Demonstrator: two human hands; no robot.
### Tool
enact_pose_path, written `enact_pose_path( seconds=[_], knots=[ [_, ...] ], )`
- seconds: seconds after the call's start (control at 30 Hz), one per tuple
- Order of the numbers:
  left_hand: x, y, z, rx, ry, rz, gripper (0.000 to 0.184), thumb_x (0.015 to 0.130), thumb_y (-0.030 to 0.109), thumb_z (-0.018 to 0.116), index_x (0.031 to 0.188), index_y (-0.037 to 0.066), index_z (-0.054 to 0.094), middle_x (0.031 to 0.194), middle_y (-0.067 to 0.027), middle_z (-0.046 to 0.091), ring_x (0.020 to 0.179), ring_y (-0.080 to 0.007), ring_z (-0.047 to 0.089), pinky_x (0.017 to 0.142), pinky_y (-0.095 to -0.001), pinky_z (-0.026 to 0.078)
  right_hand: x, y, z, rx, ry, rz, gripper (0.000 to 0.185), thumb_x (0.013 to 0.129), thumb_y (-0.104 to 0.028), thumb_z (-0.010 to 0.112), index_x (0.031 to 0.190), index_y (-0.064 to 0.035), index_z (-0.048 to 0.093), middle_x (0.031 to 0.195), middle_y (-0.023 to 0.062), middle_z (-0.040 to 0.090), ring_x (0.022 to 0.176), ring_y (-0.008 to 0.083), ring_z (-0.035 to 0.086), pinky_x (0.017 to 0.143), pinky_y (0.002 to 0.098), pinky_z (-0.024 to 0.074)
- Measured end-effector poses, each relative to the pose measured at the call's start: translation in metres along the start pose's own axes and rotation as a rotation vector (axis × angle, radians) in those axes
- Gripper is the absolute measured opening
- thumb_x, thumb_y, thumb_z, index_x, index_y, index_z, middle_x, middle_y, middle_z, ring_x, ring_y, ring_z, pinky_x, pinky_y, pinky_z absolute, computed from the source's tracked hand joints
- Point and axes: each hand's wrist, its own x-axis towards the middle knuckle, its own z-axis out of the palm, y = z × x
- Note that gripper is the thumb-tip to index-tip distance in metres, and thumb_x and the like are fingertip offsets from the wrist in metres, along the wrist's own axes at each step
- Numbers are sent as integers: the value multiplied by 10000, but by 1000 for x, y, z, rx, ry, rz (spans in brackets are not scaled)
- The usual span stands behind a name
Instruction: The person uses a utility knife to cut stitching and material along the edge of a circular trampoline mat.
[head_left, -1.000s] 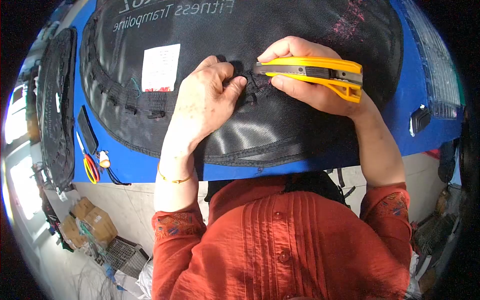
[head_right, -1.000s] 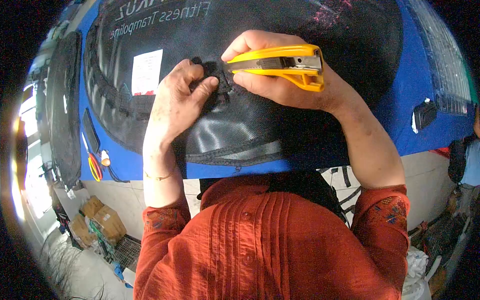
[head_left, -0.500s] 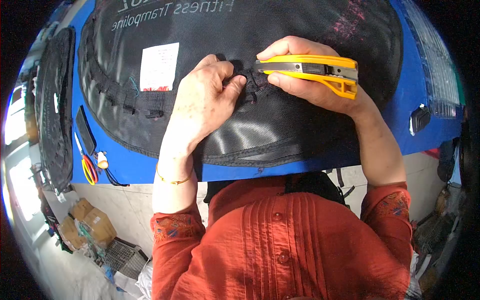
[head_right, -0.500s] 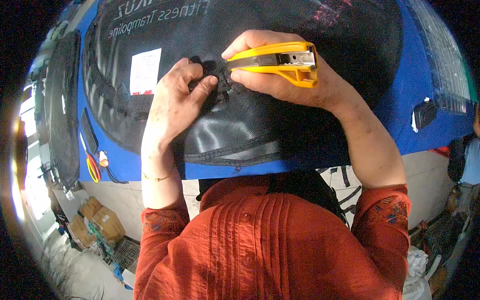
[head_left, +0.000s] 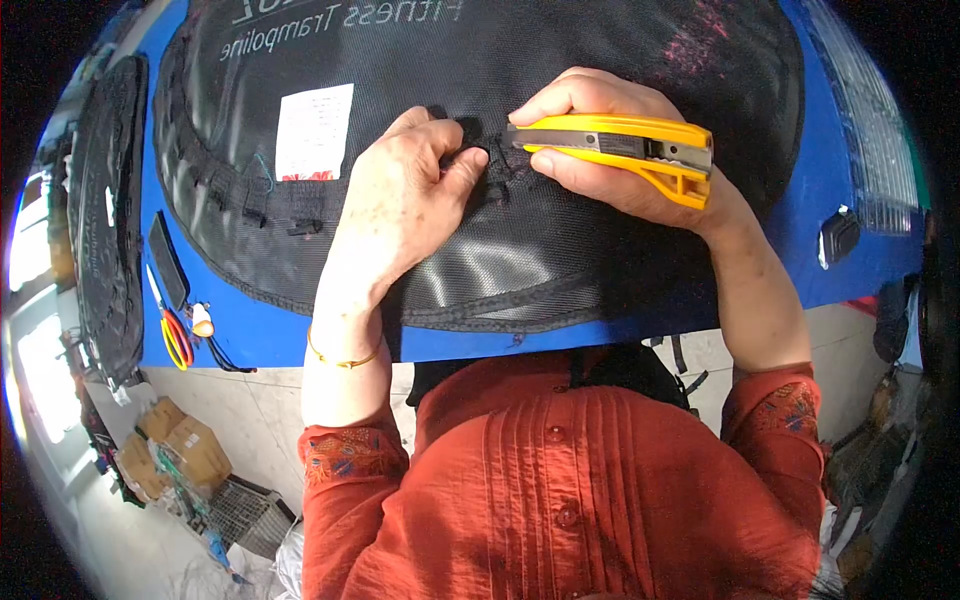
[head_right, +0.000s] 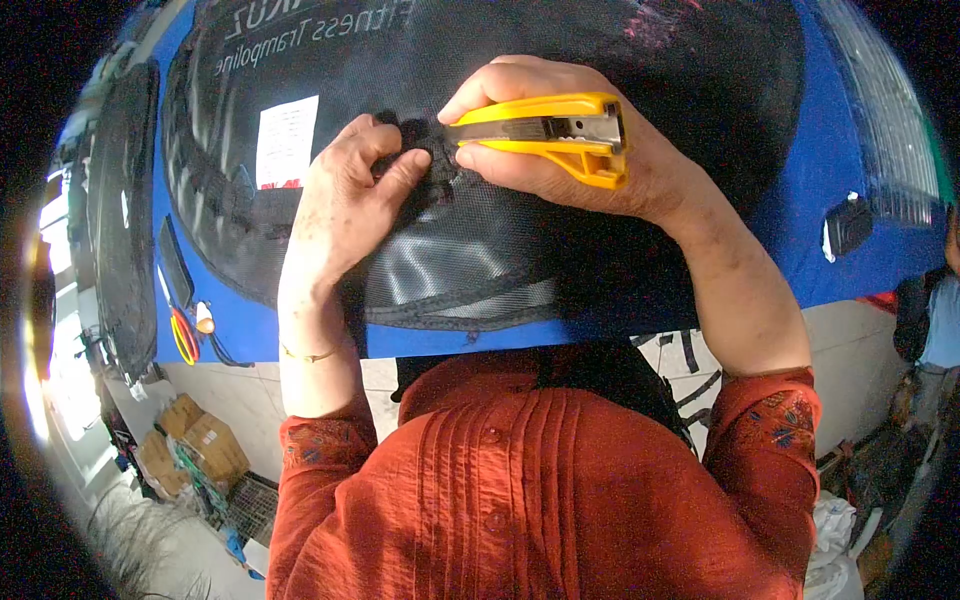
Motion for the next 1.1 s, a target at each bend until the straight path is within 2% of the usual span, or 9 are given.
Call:
enact_pose_path(
  seconds=[0.17, 0.23, 0.47, 0.53, 0.67, 0.73, 1.1],
  knots=[
    [0, 2, -1, 5, -12, -15, 175, 877, 160, 735, 871, -3, 670, 843, -154, 617, 739, -343, 649, 661, -410, 509, -1, 1, 4, -15, 37, -29, 255, 867, -102, 731, 1109, -48, 676, 1016, 95, 689, 937, 231, 693, 842, 321, 545],
    [0, 1, -1, -2, -17, -22, 174, 877, 160, 736, 869, -1, 669, 840, -152, 616, 734, -340, 647, 657, -407, 507, -2, -3, 4, 19, 65, 94, 228, 864, -141, 731, 1049, -29, 661, 1016, 88, 682, 968, 236, 664, 883, 336, 512],
    [1, -1, 0, -4, -17, 9, 168, 872, 154, 740, 860, 5, 664, 828, -150, 606, 718, -337, 633, 647, -411, 497, -1, 3, 7, 9, 86, 55, 231, 861, -141, 735, 1047, -25, 665, 1008, 85, 680, 969, 227, 664, 886, 331, 513],
    [1, -1, 0, -16, -16, 5, 166, 872, 153, 740, 861, 5, 665, 827, -150, 605, 719, -338, 631, 648, -412, 496, -1, 3, 6, -17, 81, 16, 239, 863, -104, 738, 1087, -41, 681, 1025, 87, 693, 938, 226, 691, 847, 321, 546],
    [1, -1, 0, -6, -2, 30, 166, 872, 152, 739, 858, 4, 665, 820, -150, 602, 717, -332, 631, 650, -411, 497, -2, -1, 4, 34, 52, 77, 242, 867, -111, 734, 1092, -46, 677, 1027, 88, 693, 939, 227, 690, 849, 325, 546],
    [1, -1, -1, -8, -2, 28, 166, 873, 152, 738, 857, 3, 666, 819, -150, 601, 718, -332, 631, 651, -411, 497, -2, 0, 6, 19, 70, 62, 226, 856, -128, 736, 1042, -24, 660, 996, 92, 676, 955, 234, 664, 878, 332, 515],
    [1, 1, 0, -3, 2, 26, 166, 876, 155, 732, 855, 2, 672, 822, -154, 605, 762, -343, 634, 679, -417, 501, -3, -1, 6, -3, 50, 78, 199, 857, -126, 715, 1021, -30, 657, 995, 90, 681, 951, 240, 668, 872, 345, 522]
  ],
)
